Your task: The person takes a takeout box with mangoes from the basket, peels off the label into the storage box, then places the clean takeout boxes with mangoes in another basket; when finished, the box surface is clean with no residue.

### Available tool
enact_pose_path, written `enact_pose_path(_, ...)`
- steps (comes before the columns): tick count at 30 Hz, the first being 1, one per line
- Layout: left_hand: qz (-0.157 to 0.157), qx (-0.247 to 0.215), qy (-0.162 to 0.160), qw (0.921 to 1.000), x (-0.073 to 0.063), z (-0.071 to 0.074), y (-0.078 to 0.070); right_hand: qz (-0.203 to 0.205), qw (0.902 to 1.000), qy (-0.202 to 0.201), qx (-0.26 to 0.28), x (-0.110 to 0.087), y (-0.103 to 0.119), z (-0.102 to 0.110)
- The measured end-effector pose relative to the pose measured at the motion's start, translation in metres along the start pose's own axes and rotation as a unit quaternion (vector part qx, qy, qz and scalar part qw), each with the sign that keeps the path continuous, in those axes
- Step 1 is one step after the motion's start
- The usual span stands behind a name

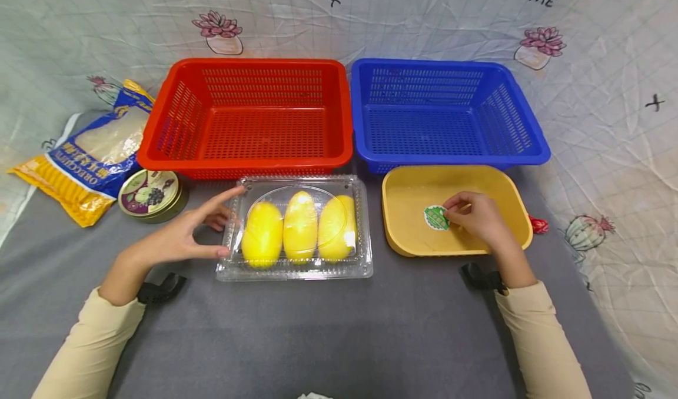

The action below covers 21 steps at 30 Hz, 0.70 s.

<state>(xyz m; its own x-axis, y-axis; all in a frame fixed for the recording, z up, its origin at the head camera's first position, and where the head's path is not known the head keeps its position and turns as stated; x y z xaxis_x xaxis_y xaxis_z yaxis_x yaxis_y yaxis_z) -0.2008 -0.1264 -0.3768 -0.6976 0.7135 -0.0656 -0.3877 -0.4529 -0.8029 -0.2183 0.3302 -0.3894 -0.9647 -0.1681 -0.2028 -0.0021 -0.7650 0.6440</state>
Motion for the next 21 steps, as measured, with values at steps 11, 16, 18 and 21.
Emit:
enact_pose_path(11,0.002,-0.003,0.001,1.0000,0.000,0.000,0.000,0.001,0.9999,-0.008,0.010,-0.004,0.002,0.001)
enact_pose_path(16,0.003,-0.005,0.002,1.0000,0.001,0.000,0.001,0.017,0.9996,-0.022,0.007,-0.006,0.007,0.005)
enact_pose_path(18,0.003,-0.006,0.003,1.0000,0.001,-0.001,0.001,0.023,0.9993,-0.028,0.008,-0.007,0.008,0.006)
enact_pose_path(21,0.003,-0.007,0.003,1.0000,0.001,-0.001,0.002,0.027,0.9988,-0.040,0.010,-0.010,0.011,0.010)
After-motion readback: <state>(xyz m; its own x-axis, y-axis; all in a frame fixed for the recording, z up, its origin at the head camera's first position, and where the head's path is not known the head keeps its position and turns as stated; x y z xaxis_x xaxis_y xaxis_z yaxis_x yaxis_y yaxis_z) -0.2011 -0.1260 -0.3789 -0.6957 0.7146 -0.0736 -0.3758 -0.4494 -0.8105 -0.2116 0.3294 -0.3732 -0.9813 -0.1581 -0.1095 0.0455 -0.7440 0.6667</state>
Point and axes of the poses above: each hand's wrist, its own x-axis towards the middle knuckle, its own z-axis out of the back of the hand, y = z × x, the point moved 10 cm from there along x, towards the middle knuckle, and after that the axes turned 5 degrees about y, right-handed, at the moved point
